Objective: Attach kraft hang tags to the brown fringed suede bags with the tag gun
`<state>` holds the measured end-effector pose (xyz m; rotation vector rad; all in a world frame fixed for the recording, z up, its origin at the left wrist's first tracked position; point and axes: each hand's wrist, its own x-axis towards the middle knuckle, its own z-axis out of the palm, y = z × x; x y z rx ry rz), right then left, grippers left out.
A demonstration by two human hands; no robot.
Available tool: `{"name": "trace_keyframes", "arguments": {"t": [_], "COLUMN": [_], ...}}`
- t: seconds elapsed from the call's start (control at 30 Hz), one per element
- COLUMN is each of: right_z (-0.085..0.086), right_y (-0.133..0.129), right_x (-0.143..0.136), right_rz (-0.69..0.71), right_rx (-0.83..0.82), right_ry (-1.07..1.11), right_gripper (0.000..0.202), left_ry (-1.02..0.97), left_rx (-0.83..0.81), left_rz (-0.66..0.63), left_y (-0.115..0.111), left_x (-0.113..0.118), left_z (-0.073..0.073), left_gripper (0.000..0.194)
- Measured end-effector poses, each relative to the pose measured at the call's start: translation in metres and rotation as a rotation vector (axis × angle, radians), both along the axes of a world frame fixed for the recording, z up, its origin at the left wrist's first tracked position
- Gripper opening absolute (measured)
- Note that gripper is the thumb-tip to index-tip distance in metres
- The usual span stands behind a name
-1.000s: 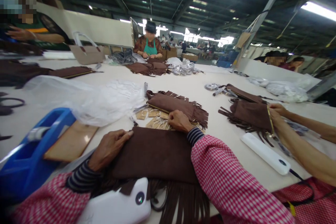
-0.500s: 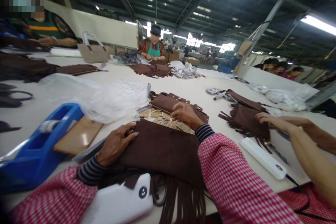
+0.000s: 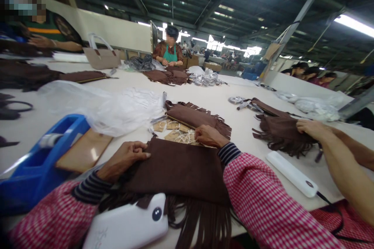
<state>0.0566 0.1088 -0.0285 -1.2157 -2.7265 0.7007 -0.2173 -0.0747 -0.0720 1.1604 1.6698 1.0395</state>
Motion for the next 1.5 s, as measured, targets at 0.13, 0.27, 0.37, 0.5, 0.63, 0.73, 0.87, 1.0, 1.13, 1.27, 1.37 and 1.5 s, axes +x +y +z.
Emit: {"name": "trace_keyframes", "arguments": {"t": [0.13, 0.27, 0.37, 0.5, 0.63, 0.73, 0.87, 1.0, 1.13, 1.27, 1.37, 1.5], "right_z": [0.003, 0.001, -0.009, -0.014, -0.009, -0.009, -0.016, -0.025, -0.026, -0.021, -0.015, -0.003], "right_y": [-0.001, -0.012, -0.016, -0.01, 0.0, 0.001, -0.009, -0.019, -0.013, -0.002, -0.001, -0.005], "right_x": [-0.025, -0.065, -0.084, -0.079, -0.059, -0.051, -0.061, -0.08, -0.085, -0.072, -0.062, -0.056], "right_rz": [-0.028, -0.143, -0.229, -0.226, -0.195, -0.191, -0.22, -0.272, -0.307, -0.264, -0.241, -0.24], "right_rx": [0.229, 0.232, 0.216, 0.145, 0.063, 0.015, 0.083, 0.184, 0.149, 0.037, -0.079, -0.33], "right_ry": [-0.016, -0.113, -0.143, -0.084, 0.074, 0.209, 0.082, 0.012, -0.003, 0.063, 0.217, 0.498], "right_gripper": [0.018, 0.018, 0.018, 0.012, 0.018, 0.021, 0.017, 0.007, 0.003, 0.013, 0.018, 0.014], "left_ry": [0.042, 0.075, 0.107, 0.165, 0.203, 0.203, 0.207, 0.211, 0.187, 0.16, 0.167, 0.171], "left_rx": [-0.001, 0.016, 0.028, 0.051, 0.086, 0.088, 0.089, 0.092, 0.095, 0.079, 0.089, 0.113], "left_rz": [0.012, -0.012, -0.02, -0.026, -0.026, -0.022, -0.027, -0.033, -0.029, -0.033, -0.037, -0.03], "left_y": [0.0, -0.001, 0.0, 0.002, 0.003, 0.004, 0.005, 0.004, 0.004, 0.003, 0.002, 0.0], "left_x": [0.0, -0.001, -0.002, -0.005, -0.006, -0.006, -0.007, -0.007, -0.007, -0.005, -0.004, -0.004], "left_z": [0.0, -0.003, -0.007, -0.012, -0.015, -0.016, -0.017, -0.016, -0.015, -0.014, -0.013, -0.011], "left_gripper": [0.041, 0.039, 0.036, 0.031, 0.026, 0.027, 0.027, 0.027, 0.028, 0.029, 0.029, 0.033]}}
